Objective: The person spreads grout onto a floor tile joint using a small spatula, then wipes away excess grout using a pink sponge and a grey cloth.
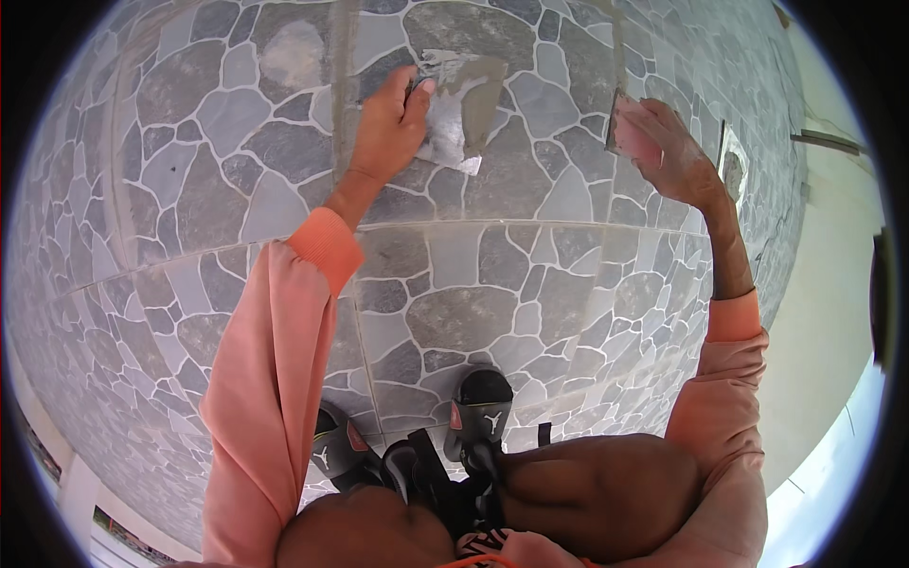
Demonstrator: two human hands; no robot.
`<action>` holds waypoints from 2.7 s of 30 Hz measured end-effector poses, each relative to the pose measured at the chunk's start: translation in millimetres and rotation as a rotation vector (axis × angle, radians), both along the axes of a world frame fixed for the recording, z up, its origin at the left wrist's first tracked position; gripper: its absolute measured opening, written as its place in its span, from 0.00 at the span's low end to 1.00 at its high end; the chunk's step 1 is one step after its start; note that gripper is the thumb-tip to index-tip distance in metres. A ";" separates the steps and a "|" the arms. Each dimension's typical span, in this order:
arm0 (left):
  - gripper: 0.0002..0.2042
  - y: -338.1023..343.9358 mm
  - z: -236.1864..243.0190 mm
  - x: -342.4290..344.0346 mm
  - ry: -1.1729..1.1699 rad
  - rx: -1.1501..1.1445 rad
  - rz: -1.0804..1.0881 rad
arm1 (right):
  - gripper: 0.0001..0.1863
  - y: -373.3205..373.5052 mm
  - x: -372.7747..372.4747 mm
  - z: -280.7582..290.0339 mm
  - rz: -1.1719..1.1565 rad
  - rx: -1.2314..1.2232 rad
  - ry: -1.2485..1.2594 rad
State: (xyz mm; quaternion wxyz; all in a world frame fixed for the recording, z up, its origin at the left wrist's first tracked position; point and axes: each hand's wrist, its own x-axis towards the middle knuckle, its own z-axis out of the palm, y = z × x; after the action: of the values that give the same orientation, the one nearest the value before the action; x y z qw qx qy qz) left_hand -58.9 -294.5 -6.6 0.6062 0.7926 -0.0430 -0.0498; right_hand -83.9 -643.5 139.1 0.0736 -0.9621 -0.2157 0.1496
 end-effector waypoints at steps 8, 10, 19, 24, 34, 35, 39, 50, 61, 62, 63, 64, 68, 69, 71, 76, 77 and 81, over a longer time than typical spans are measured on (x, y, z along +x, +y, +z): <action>0.16 0.7 -2.1 0.4 -0.023 0.014 -0.014 | 0.39 -65.6 2.7 -32.5 0.087 -0.020 0.005; 0.16 0.9 -4.3 1.2 -0.025 0.019 -0.015 | 0.38 -62.8 -1.9 -42.5 0.103 0.011 0.023; 0.15 2.4 -4.1 0.8 -0.039 0.037 -0.027 | 0.34 -61.8 -10.5 -52.1 0.034 -0.069 -0.155; 0.14 -5.1 1.1 0.1 -0.069 0.015 -0.027 | 0.34 -79.5 -31.6 -55.9 -0.015 -0.134 -0.110; 0.13 28.4 6.0 -34.4 0.058 -0.081 0.118 | 0.32 -60.8 -57.1 -60.9 0.063 -0.200 -0.195; 0.13 32.6 15.4 -50.4 0.095 -0.096 0.086 | 0.31 -59.2 -61.8 -55.4 0.050 -0.167 -0.176; 0.11 63.2 48.1 -113.3 0.249 -0.212 0.073 | 0.30 -54.2 -80.3 -65.6 -0.003 -0.125 -0.116; 0.12 153.3 138.5 -241.2 0.359 -0.224 0.361 | 0.33 -58.3 -97.8 -64.3 -0.018 -0.186 -0.039; 0.14 153.7 152.8 -290.9 0.364 -0.276 0.412 | 0.35 -41.1 -122.3 -56.4 0.037 -0.309 -0.103; 0.14 148.7 153.3 -291.2 0.356 -0.304 0.413 | 0.37 -41.1 -123.1 -53.6 0.046 -0.322 -0.098; 0.14 145.1 152.6 -293.0 0.364 -0.344 0.422 | 0.39 -40.7 -123.9 -51.5 0.055 -0.335 -0.093; 0.14 145.7 151.0 -295.2 0.364 -0.345 0.421 | 0.39 -39.6 -129.0 -53.7 0.055 -0.336 -0.093; 0.14 144.5 145.8 -299.4 0.362 -0.395 0.344 | 0.36 -37.3 -145.3 -58.1 -0.037 -0.348 -0.003; 0.14 144.1 147.1 -299.1 0.357 -0.397 0.348 | 0.36 -38.1 -146.6 -57.4 -0.034 -0.367 -0.038; 0.14 141.9 148.8 -298.6 0.356 -0.400 0.351 | 0.36 -36.9 -147.1 -52.3 -0.053 -0.404 -0.044; 0.15 139.4 146.6 -297.5 0.387 -0.420 0.348 | 0.33 -36.5 -163.5 -62.7 -0.100 -0.277 0.021; 0.15 137.8 147.6 -296.7 0.385 -0.420 0.346 | 0.33 -39.0 -165.0 -63.9 -0.062 -0.296 -0.032; 0.12 132.6 154.5 -293.6 0.375 -0.419 0.350 | 0.30 -31.2 -156.3 -57.0 -0.005 -0.326 -0.024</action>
State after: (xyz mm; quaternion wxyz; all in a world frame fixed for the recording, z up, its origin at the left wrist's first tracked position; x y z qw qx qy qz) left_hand -352.6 -161.9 147.9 0.7528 0.6229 0.1969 -0.0802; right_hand -240.2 -674.7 82.1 -0.0857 -0.9636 -0.1872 0.1707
